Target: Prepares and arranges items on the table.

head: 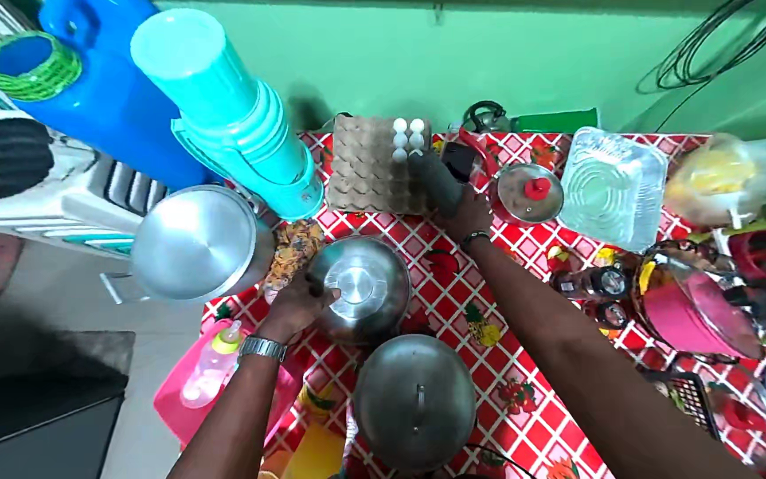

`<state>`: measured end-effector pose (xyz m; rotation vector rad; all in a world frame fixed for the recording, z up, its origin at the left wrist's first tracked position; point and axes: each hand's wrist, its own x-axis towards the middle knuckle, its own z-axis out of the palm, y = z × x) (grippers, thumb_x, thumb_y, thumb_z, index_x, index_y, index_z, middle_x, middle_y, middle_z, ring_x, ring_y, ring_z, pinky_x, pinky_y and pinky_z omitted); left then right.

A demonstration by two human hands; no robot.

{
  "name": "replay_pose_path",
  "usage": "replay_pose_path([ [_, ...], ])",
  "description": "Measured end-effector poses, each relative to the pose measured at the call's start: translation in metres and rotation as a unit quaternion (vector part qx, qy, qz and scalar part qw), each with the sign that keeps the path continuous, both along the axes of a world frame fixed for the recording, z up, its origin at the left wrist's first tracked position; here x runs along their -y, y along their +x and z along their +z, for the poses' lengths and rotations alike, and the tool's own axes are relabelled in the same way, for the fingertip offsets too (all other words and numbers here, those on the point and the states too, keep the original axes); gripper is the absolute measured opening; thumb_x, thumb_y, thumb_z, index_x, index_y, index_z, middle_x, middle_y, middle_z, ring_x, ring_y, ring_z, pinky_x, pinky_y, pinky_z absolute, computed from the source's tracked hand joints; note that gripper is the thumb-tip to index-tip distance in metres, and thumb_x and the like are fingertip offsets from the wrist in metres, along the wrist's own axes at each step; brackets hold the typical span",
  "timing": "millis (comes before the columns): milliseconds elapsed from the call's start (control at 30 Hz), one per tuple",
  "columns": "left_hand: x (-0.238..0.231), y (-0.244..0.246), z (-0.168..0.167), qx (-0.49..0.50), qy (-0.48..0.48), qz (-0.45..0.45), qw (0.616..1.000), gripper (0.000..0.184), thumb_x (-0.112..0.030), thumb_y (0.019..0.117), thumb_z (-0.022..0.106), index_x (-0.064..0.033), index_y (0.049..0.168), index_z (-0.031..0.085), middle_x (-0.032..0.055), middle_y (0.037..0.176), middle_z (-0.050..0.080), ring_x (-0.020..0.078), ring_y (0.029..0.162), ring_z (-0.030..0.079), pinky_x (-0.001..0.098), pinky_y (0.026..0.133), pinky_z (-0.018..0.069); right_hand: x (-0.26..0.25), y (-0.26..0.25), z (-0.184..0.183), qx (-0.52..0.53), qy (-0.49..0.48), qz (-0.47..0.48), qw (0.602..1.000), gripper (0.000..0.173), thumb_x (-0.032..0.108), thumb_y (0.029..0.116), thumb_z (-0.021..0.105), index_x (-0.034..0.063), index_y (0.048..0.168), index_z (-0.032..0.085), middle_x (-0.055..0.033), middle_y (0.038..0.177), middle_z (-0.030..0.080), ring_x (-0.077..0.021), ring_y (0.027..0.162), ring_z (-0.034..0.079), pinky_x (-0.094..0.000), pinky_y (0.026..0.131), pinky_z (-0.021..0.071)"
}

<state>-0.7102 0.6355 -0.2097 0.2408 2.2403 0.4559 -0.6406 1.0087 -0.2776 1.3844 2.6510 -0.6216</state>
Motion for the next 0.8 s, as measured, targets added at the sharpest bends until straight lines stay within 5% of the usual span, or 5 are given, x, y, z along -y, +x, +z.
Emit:
replay_pose_path([
  [167, 0.003, 0.002, -0.004, -0.003, 0.02, 0.004, 1.0, 0.07, -0.049, 0.0921, 0.074, -0.0054, 0.143, 0.052, 0.0198, 0.122, 0.067, 0.0332, 0.115, 0.064, 0.0576, 0.102, 0.0487, 0.009, 0.011, -0.007, -0.059, 0.002, -0.002, 0.998, 0.096, 0.049, 0.0716, 0.086, 0.0013, 0.145, 0.048, -0.031, 0.144, 0.049, -0.0501, 0.13, 0.051, -0.0667, 0.098, 0.0486],
  [300, 0.003, 0.002, -0.003, 0.011, 0.013, 0.023, 1.0, 0.076, -0.048, 0.0902, 0.077, -0.0057, 0.146, 0.048, 0.0224, 0.127, 0.065, 0.0363, 0.119, 0.062, 0.0599, 0.104, 0.047, 0.03, 0.037, -0.007, -0.26, 0.026, 0.04, 0.965, 0.087, 0.039, 0.0681, 0.089, 0.0005, 0.138, 0.054, -0.0239, 0.13, 0.061, -0.0397, 0.12, 0.06, -0.0577, 0.101, 0.0503],
  [500, 0.007, 0.006, -0.002, -0.002, 0.033, 0.04, 0.999, 0.075, -0.045, 0.0881, 0.08, -0.006, 0.145, 0.05, 0.0228, 0.123, 0.066, 0.039, 0.114, 0.064, 0.0632, 0.099, 0.0487, 0.032, 0.126, 0.011, -0.399, -0.057, -0.078, 0.912, 0.086, 0.026, 0.068, 0.094, 0.0025, 0.138, 0.05, -0.0119, 0.115, 0.071, -0.0226, 0.104, 0.072, -0.0493, 0.093, 0.06],
  [667, 0.014, -0.002, -0.011, 0.006, 0.055, 0.033, 0.998, 0.077, -0.049, 0.0868, 0.08, -0.0049, 0.143, 0.052, 0.0225, 0.125, 0.066, 0.0394, 0.118, 0.063, 0.0646, 0.103, 0.0472, 0.013, 0.213, -0.025, -0.449, -0.012, -0.145, 0.882, 0.099, 0.012, 0.0655, 0.094, -0.0134, 0.143, 0.037, -0.0241, 0.127, 0.063, -0.024, 0.117, 0.066, -0.0388, 0.104, 0.0558],
  [800, 0.02, -0.009, -0.02, 0.025, 0.083, 0.106, 0.991, 0.077, -0.058, 0.0927, 0.069, -0.0037, 0.145, 0.051, 0.0249, 0.138, 0.059, 0.0401, 0.13, 0.056, 0.0644, 0.109, 0.0424, 0.022, 0.241, -0.021, -0.452, -0.036, -0.19, 0.871, 0.099, 0.003, 0.07, 0.09, -0.0136, 0.146, 0.028, -0.0242, 0.132, 0.058, -0.0223, 0.121, 0.063, -0.0362, 0.105, 0.0542],
])
